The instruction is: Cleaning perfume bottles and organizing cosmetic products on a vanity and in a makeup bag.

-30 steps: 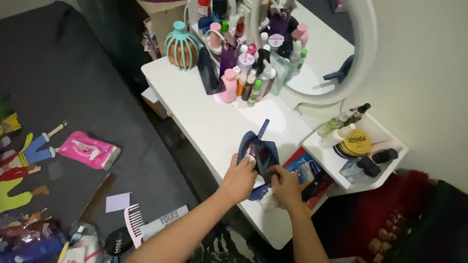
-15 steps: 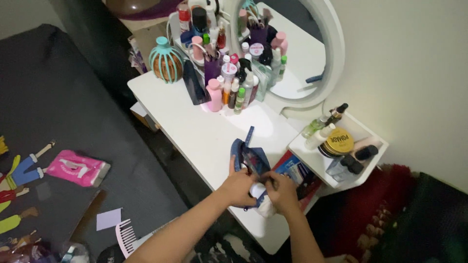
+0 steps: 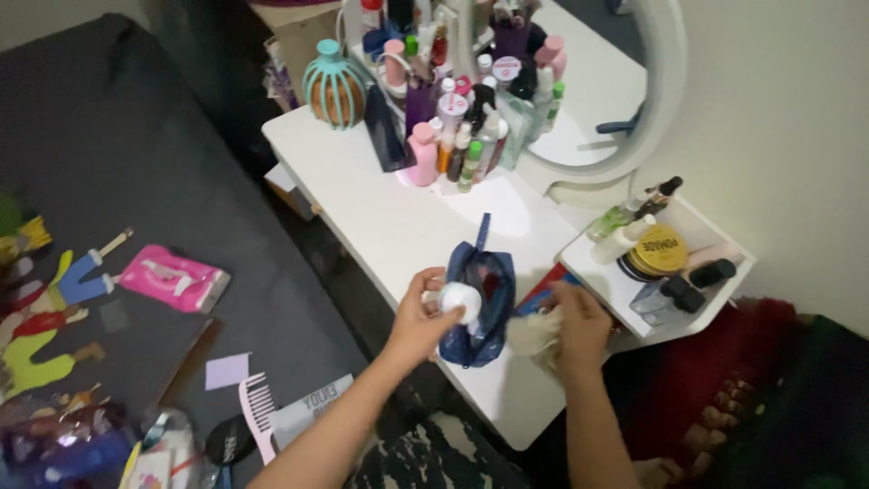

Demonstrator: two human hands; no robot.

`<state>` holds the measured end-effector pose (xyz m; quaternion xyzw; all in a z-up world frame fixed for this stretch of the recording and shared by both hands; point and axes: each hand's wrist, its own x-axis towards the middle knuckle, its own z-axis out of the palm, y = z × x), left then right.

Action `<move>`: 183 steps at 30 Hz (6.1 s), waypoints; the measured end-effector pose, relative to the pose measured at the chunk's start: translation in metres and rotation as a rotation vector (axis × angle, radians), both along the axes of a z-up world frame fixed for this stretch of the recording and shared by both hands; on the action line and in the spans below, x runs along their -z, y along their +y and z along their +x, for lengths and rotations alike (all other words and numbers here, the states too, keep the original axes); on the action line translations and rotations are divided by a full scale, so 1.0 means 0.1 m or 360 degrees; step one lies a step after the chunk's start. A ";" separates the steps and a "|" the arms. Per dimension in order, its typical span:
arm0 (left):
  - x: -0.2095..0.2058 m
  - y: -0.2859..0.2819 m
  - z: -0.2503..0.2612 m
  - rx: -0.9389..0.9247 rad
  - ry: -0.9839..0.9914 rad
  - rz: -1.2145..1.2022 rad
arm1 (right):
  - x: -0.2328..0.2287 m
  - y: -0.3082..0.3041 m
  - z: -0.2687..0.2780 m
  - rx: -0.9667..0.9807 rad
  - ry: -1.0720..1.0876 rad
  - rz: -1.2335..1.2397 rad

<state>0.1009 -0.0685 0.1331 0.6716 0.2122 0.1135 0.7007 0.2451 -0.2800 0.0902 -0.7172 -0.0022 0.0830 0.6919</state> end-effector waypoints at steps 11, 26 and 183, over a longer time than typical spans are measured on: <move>0.87 0.23 -0.67 -0.0406 -0.0235 -0.0802 | -0.82 1.45 -1.37 -0.0885 -0.1373 -0.0159; 0.01 0.50 -1.45 -0.1461 -0.0522 -0.0213 | -0.54 2.28 -2.01 -0.1558 0.0622 0.0590; -0.77 0.35 -0.94 -0.0563 -0.0684 0.0961 | -0.24 1.90 -1.26 -0.0965 -0.0433 0.0374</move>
